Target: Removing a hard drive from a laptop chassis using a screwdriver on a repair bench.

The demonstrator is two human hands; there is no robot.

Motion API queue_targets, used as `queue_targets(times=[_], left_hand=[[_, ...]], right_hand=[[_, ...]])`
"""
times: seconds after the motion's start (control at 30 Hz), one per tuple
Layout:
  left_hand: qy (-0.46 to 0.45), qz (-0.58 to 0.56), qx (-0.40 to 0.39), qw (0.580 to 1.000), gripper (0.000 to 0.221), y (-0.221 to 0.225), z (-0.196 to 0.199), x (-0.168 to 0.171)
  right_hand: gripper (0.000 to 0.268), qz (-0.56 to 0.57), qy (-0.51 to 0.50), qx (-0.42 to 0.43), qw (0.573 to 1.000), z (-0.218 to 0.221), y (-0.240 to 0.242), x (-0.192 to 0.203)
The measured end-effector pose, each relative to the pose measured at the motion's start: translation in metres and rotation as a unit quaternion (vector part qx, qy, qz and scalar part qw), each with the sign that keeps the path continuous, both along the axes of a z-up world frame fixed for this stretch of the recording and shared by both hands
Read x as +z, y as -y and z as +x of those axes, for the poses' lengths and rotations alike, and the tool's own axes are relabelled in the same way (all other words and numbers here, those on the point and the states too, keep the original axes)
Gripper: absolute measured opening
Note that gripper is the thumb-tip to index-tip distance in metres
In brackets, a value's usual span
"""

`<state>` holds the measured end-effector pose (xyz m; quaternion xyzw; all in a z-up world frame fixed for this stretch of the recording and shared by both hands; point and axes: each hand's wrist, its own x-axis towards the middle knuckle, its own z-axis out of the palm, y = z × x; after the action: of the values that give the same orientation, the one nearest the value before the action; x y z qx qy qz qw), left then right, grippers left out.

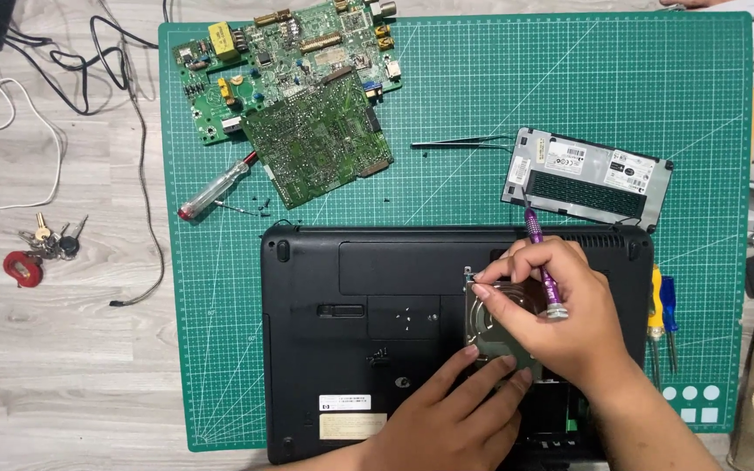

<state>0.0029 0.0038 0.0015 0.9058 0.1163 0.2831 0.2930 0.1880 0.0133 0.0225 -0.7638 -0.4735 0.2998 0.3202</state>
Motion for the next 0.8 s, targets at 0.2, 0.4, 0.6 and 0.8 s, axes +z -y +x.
queue_targets(times=[0.2,0.4,0.6,0.8], left_hand=[[-0.001,-0.003,-0.019,1.0,0.02,-0.003,-0.003,0.006],[-0.012,0.056,0.004,0.998,0.027,-0.029,-0.014,0.026],[-0.193,0.049,0.065,0.978,0.034,-0.09,-0.029,0.06],[-0.211,0.008,0.04,0.977,0.03,-0.123,-0.007,0.052]], right_hand=[[0.03,0.044,0.018,0.039,0.998,0.001,0.003,0.0],[0.03,0.119,-0.076,-0.003,0.99,0.012,0.021,0.019],[0.032,0.13,-0.014,-0.001,0.991,0.02,0.053,0.036],[0.015,0.009,-0.612,0.076,0.787,0.072,0.149,-0.056]])
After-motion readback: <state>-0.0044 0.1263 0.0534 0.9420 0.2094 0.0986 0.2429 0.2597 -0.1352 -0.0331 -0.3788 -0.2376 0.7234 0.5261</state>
